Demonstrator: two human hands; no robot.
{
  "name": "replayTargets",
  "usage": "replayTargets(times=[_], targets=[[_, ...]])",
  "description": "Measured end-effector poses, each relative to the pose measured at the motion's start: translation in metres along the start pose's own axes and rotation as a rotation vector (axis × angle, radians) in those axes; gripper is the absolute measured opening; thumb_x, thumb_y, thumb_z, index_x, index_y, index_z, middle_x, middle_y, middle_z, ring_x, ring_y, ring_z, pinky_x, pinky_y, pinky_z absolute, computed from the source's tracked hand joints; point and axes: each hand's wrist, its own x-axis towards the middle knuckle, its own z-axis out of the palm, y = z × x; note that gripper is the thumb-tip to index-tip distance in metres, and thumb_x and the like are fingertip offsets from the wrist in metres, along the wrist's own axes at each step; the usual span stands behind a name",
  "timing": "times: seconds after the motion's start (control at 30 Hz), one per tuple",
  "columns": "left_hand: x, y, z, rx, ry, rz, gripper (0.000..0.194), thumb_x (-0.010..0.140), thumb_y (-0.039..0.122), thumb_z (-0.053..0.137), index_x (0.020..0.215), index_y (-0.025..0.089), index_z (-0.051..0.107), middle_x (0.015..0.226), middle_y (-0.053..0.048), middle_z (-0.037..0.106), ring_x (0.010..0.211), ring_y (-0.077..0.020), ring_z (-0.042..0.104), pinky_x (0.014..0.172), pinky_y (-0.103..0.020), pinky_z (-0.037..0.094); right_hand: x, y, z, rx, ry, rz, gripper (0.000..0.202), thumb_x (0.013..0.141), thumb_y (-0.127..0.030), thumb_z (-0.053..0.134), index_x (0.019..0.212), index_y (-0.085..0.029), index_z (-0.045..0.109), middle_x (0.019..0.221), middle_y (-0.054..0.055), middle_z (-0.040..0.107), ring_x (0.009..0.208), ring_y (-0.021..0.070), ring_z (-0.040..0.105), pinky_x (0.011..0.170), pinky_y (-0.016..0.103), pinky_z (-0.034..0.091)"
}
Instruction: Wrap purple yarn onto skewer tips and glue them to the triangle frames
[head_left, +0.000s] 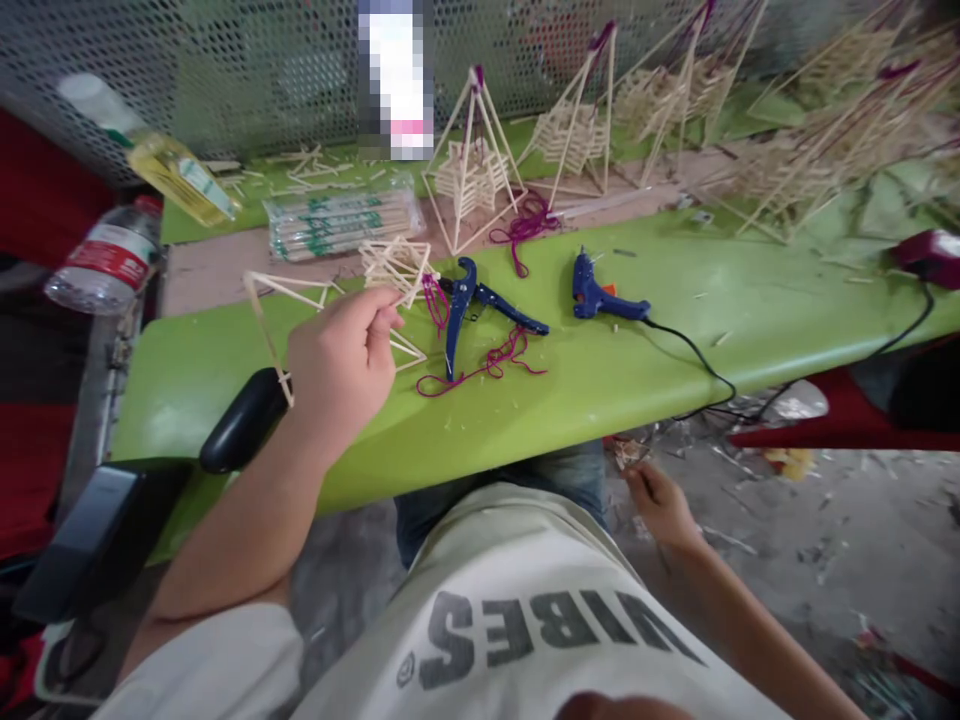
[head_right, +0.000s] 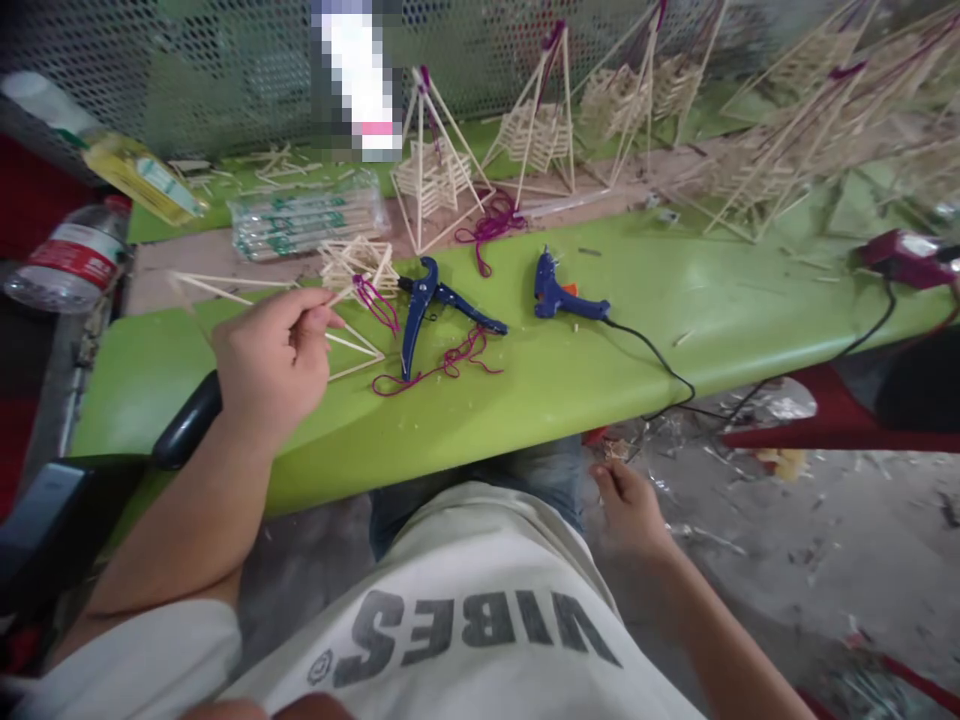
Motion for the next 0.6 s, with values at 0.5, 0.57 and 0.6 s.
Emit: replayTargets(times=[0.5,0.57,0.6], targets=[[-0.001,0.011,-0.006,-0.013,0.012,0.020,0.031,0.111,0.029,0.052,0.116,0.026,0.083,0.098,-0.005,0.086,0.091,-0.0233,0.084,0.080,-0.034,0.065,0.162,-0.221,0.024,0.727,-0.517,-0.237,0.040,0.106,-0.044,0.075,0.076,-0.022,0.060,0.057,-0.006,0.044,0.045,0.0088,0.031,0.044,0.025,0.022],[-0.002,0.010,-0.008,-0.022,0.019,0.006,0.031,0.113,0.032,0.053,0.120,0.028,0.083,0.100,-0.005,0.086,0.094,-0.0242,0.085,0.082,-0.036,0.066,0.177,-0.232,0.037,0.788,-0.582,-0.251,0.036,0.099,-0.046,0.085,0.084,-0.021,0.064,0.063,-0.007,0.053,0.043,0.0058,0.035,0.044,0.022,0.029],[-0.004,0.008,-0.008,-0.019,0.018,-0.004,0.031,0.113,0.033,0.054,0.123,0.030,0.083,0.102,-0.004,0.086,0.095,-0.0245,0.085,0.083,-0.036,0.066,0.182,-0.233,0.043,0.846,-0.638,-0.253,0.036,0.098,-0.048,0.087,0.087,-0.021,0.065,0.065,-0.007,0.055,0.042,0.0043,0.035,0.044,0.021,0.032]])
